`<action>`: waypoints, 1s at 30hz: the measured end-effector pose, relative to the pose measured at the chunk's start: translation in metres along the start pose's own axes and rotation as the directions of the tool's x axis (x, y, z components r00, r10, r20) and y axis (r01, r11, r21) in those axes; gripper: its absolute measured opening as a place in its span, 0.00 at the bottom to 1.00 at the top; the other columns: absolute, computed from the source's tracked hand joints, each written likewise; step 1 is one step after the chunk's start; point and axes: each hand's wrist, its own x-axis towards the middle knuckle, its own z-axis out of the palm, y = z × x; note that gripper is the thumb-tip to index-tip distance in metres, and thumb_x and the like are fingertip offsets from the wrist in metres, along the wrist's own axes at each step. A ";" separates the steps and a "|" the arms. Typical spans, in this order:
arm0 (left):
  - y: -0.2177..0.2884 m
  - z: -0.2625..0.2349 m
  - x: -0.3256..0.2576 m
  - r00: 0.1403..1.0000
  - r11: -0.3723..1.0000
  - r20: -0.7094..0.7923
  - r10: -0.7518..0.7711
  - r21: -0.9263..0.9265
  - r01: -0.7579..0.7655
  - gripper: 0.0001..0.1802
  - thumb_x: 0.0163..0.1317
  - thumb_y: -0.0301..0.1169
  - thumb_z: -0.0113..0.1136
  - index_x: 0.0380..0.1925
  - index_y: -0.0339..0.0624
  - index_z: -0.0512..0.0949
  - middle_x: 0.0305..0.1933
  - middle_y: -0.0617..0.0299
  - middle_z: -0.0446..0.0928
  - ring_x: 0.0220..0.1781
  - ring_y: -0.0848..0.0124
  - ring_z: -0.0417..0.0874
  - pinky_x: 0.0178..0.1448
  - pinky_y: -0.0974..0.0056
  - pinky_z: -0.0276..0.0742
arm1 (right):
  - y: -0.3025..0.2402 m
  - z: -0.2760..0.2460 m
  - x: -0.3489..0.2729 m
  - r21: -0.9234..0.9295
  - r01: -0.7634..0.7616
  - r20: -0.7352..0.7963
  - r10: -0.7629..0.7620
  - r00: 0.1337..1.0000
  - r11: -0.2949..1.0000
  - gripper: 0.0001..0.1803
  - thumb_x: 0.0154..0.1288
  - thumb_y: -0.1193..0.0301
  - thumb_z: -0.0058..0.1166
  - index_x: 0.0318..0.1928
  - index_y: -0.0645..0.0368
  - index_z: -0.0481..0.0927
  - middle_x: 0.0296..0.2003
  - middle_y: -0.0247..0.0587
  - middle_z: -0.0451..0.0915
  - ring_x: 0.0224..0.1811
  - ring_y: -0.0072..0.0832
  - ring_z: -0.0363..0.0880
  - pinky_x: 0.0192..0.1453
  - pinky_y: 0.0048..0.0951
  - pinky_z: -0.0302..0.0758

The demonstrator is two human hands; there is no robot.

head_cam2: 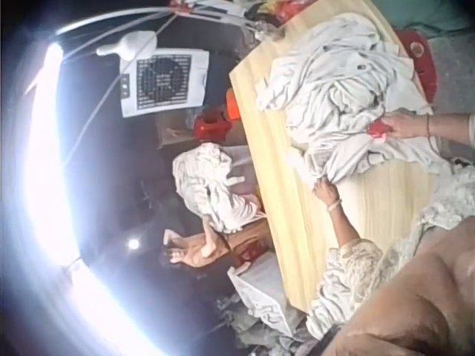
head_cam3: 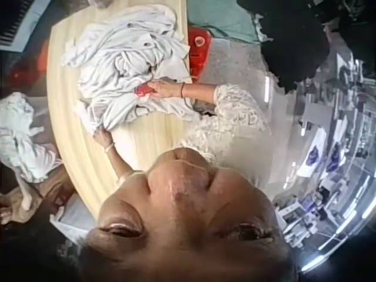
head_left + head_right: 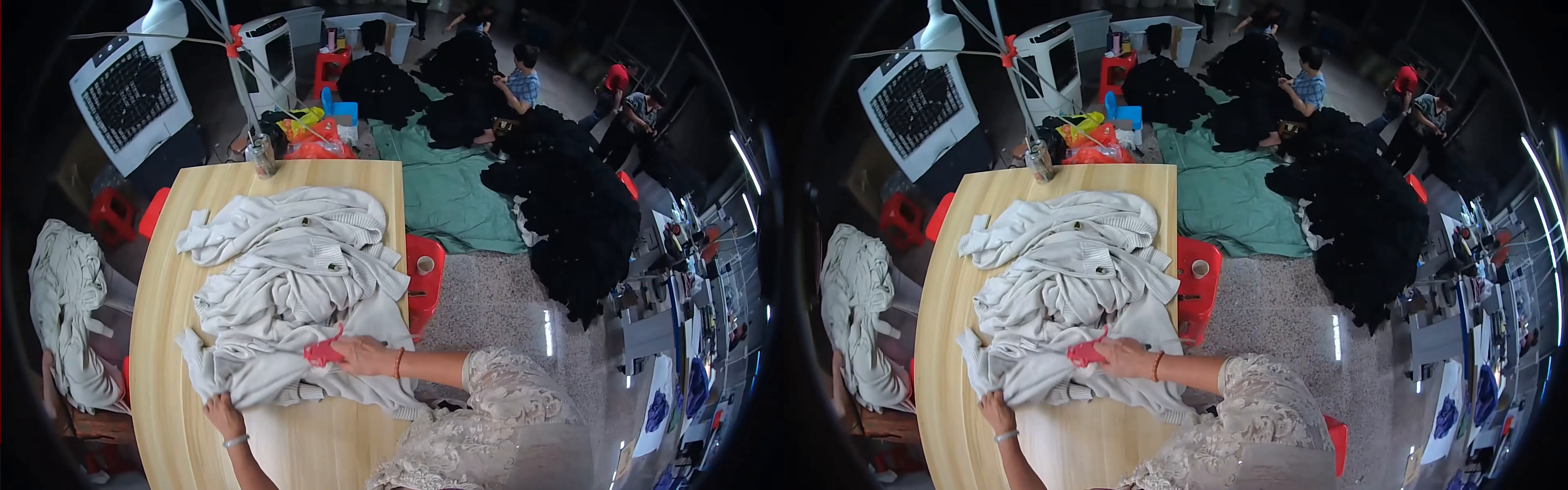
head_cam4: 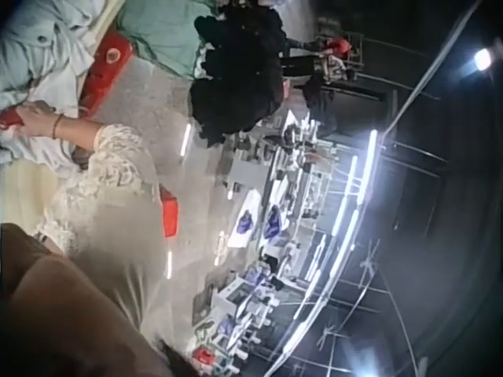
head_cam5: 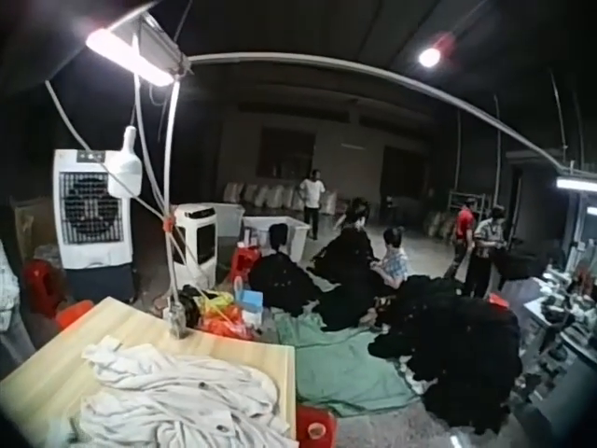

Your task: Trimming loose threads and excess fabric from knitted sweaters using scissors.

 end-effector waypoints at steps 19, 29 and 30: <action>0.080 -0.072 -0.312 0.827 0.822 0.348 -0.442 -0.211 0.528 0.27 0.43 0.43 0.69 0.46 0.48 0.80 0.49 0.53 0.76 0.51 0.53 0.76 0.56 0.43 0.66 | -0.040 0.124 -0.110 -0.144 0.126 0.551 -0.026 0.834 0.982 0.23 0.51 0.55 0.63 0.44 0.56 0.81 0.38 0.54 0.82 0.40 0.49 0.82 0.44 0.46 0.78; 0.083 -0.056 -0.245 0.704 0.721 -0.178 -0.687 -0.289 0.630 0.28 0.54 0.40 0.65 0.55 0.47 0.73 0.60 0.51 0.68 0.62 0.55 0.66 0.65 0.48 0.59 | -0.041 0.132 -0.090 -0.218 0.141 0.292 -0.073 0.954 0.966 0.29 0.48 0.57 0.69 0.43 0.63 0.72 0.40 0.59 0.77 0.43 0.54 0.78 0.45 0.49 0.75; 0.084 -0.041 -0.247 0.714 0.715 -0.121 -0.690 -0.271 0.645 0.27 0.55 0.41 0.64 0.55 0.47 0.73 0.61 0.51 0.67 0.64 0.54 0.65 0.67 0.48 0.58 | -0.042 0.136 -0.090 -0.211 0.146 0.294 -0.080 0.952 0.967 0.29 0.48 0.57 0.69 0.43 0.63 0.72 0.40 0.59 0.77 0.43 0.54 0.78 0.45 0.49 0.75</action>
